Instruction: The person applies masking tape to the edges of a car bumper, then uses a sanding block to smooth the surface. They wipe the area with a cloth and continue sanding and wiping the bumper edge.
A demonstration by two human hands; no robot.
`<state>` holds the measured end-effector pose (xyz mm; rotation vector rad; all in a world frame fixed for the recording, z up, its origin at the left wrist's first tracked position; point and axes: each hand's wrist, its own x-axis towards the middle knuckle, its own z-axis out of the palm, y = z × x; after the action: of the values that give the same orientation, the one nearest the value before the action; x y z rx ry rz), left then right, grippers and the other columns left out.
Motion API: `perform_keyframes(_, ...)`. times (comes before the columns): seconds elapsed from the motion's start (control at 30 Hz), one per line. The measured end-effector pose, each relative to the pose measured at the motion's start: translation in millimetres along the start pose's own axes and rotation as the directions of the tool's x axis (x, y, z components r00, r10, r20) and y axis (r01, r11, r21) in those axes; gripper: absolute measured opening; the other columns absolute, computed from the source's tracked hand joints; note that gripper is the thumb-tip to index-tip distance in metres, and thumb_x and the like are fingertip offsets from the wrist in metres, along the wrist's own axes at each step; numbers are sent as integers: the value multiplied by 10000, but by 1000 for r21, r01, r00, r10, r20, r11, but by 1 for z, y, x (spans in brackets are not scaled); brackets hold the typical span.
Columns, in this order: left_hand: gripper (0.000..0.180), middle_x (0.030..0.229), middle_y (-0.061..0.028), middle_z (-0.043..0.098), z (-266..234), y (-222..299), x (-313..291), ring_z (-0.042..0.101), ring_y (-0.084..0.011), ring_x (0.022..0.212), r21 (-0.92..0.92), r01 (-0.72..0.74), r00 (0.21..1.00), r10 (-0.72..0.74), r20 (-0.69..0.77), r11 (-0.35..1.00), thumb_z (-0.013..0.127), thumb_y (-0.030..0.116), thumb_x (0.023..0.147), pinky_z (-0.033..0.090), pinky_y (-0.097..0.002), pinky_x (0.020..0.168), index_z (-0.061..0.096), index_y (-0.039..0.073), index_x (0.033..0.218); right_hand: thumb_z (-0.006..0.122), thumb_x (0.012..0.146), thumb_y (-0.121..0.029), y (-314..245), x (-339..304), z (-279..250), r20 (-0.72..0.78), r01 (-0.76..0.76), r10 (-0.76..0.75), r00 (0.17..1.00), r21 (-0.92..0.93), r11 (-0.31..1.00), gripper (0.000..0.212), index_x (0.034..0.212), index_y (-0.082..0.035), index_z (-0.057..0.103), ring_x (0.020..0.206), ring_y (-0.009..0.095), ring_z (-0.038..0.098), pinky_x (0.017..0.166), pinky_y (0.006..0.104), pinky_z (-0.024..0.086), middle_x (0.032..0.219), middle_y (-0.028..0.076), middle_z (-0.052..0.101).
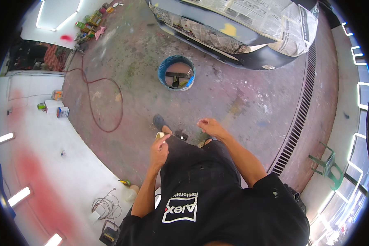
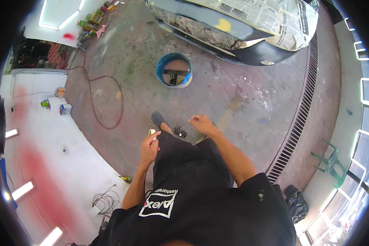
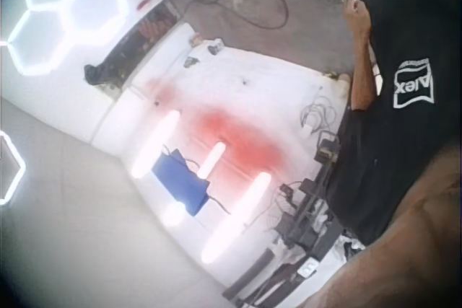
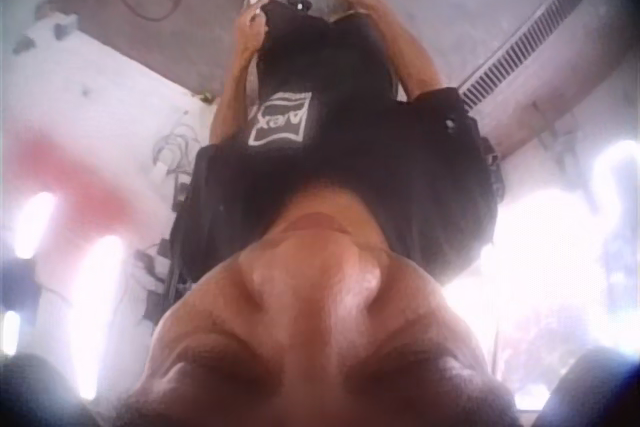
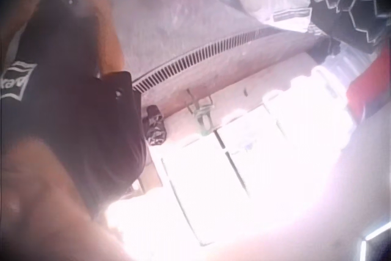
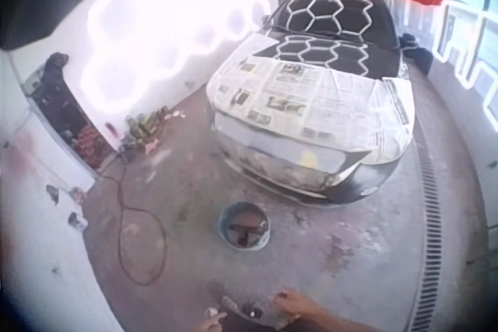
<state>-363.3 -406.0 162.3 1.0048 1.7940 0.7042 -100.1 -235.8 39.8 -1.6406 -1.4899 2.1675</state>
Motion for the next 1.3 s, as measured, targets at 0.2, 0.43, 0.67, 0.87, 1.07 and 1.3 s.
perform_keyframes(0.2,905,1356,-277,627,-6,-155,59,608,-462,1272,559,361,932,-309,-190,746,759,614,885,488,-511,1080,578,-19,1507,758,989,-486,26,193,28,-113,-229,314,943,464,856,513,1317,-96,694,987,194,650,833,380,525,1163,31,690)
perform_keyframes(0.43,1081,1436,-278,604,-57,-207,140,554,-457,1374,590,556,776,-621,-116,585,686,812,836,372,-587,1160,544,-2,1532,742,985,-582,21,411,15,-420,-261,561,714,583,769,567,1313,-131,637,1016,235,623,908,513,500,1046,39,603)
perform_keyframes(0.67,1079,1414,-280,622,-130,-227,181,564,-465,1363,497,622,703,-711,-15,605,643,845,846,379,-589,1155,567,-18,1490,684,1039,-557,-73,479,34,-218,-93,500,838,846,525,455,820,-209,490,515,131,367,763,406,511,643,-52,425)
perform_keyframes(0.87,1046,1387,-296,635,-151,-231,218,587,-460,1340,348,671,704,-710,-19,655,652,837,845,384,-601,1140,602,-41,1413,543,1081,-385,-177,508,100,-204,-133,660,723,896,423,407,729,-208,438,448,136,306,727,450,582,535,-38,322)
perform_keyframes(1.07,976,1362,-295,658,-157,-218,229,595,-458,1337,243,705,696,-716,-54,667,676,793,852,386,-593,1145,648,-39,1361,607,964,-286,-217,495,200,-208,-271,564,799,714,646,161,860,-180,546,447,134,336,695,477,607,619,-20,373)
perform_keyframes(1.3,914,1359,-290,663,-126,-216,219,620,-467,1293,219,723,682,-727,-79,655,674,751,880,401,-578,1145,665,-42,1334,712,907,-333,-245,458,328,-253,-355,516,818,484,800,276,993,-78,652,532,172,492,549,444,589,736,35,506)
